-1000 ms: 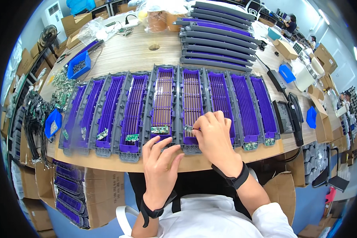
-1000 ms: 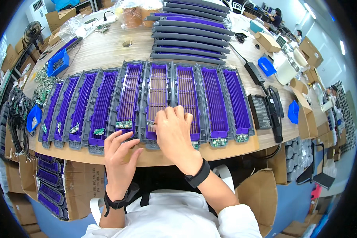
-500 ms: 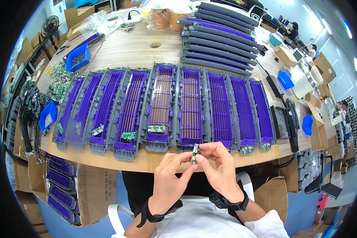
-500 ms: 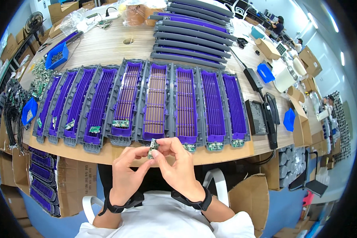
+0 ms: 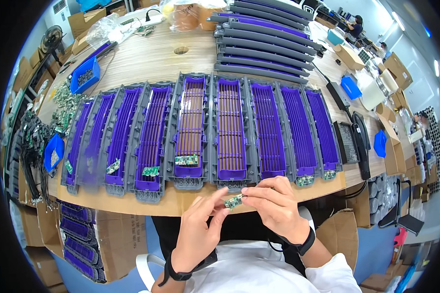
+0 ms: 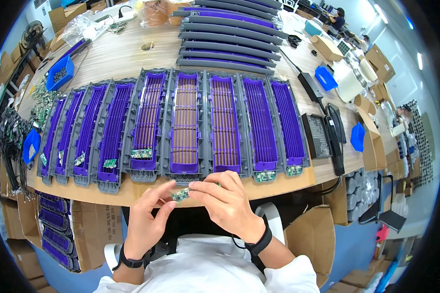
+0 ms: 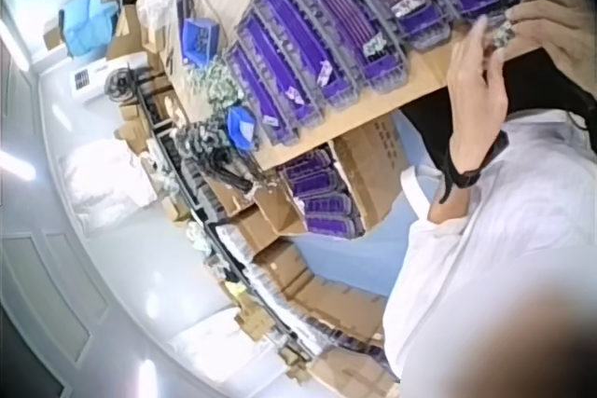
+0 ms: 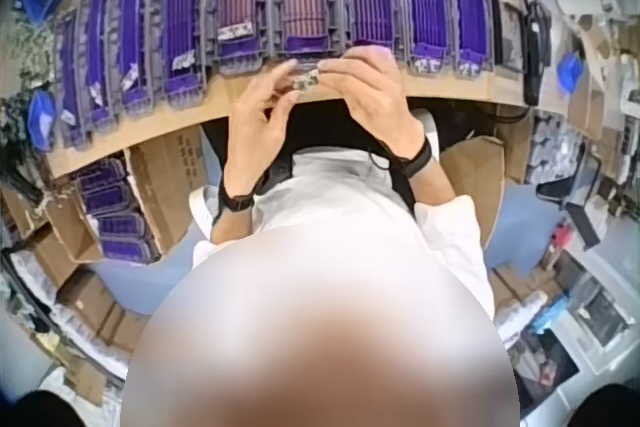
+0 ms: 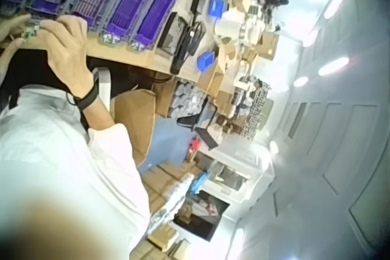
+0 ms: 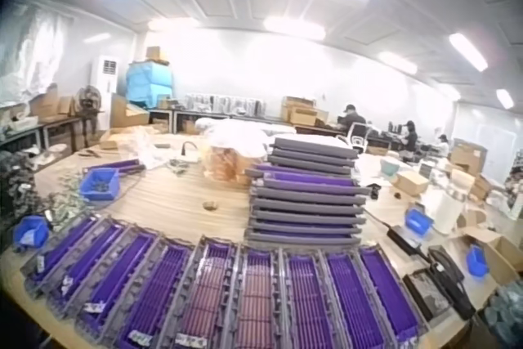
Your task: The person organizes a bundle of black cables and small green circuit boards on a workbench. They then arrange several purple plastic trays in rows and proceed to place the circuit boards into the slots of the trays one by one.
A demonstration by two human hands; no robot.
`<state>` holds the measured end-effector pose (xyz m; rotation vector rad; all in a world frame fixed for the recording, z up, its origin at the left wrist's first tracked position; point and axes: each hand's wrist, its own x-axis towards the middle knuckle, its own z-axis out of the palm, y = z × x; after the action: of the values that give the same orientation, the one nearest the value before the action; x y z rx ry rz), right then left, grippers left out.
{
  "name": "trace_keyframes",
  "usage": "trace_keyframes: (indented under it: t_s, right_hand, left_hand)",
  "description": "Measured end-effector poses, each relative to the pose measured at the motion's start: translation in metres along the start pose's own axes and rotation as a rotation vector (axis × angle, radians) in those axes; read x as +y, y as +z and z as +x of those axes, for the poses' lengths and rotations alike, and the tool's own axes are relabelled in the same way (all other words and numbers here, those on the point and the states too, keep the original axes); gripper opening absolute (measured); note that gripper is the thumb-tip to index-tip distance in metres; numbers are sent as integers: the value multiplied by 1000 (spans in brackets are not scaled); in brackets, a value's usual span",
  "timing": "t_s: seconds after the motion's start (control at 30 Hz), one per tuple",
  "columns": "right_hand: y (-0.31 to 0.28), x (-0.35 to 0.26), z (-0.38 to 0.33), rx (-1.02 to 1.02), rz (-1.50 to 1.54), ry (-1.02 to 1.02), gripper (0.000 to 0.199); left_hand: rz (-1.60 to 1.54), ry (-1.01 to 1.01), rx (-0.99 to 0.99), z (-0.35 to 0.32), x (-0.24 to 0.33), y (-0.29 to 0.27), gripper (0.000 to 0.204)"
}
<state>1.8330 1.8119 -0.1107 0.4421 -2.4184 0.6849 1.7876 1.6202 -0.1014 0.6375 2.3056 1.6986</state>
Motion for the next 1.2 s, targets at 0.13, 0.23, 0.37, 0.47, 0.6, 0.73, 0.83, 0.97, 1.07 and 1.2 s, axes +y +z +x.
trace_keyframes:
  t_s: [0.13,0.23,0.37,0.47,0.6,0.73,0.83,0.97,1.07,1.2]
  right_hand:
    - [8,-1,2,-10,-163,57,25]
    - [18,-4,5,-17,-235,94,27]
    - [25,-9,4,-29,-284,152,28]
    - [28,-11,3,-15,-280,178,27]
    - [29,-13,4,4,-252,191,27]
    - [31,-12,4,31,-254,209,28]
    - [36,-15,2,65,-271,231,28]
    - [36,-16,-2,83,-282,213,28]
    - [37,-16,-4,95,-276,200,26]
    - [41,-21,-9,90,-315,221,25]
  left_hand:
    - [285,205,114,8,-3,-9,43]
    - [408,318,102,22,-11,-14,37]
    - [452,379,31,34,-18,-18,32]
    - [471,402,-20,42,-21,-19,28]
    - [496,416,-53,47,-22,-19,25]
    - [508,429,-60,51,-21,-19,22]
    - [548,481,-49,51,-24,-17,20]
    - [541,510,-47,49,-24,-16,18]
    - [544,524,-27,46,-26,-13,17]
    - [565,536,5,42,-24,-9,17]
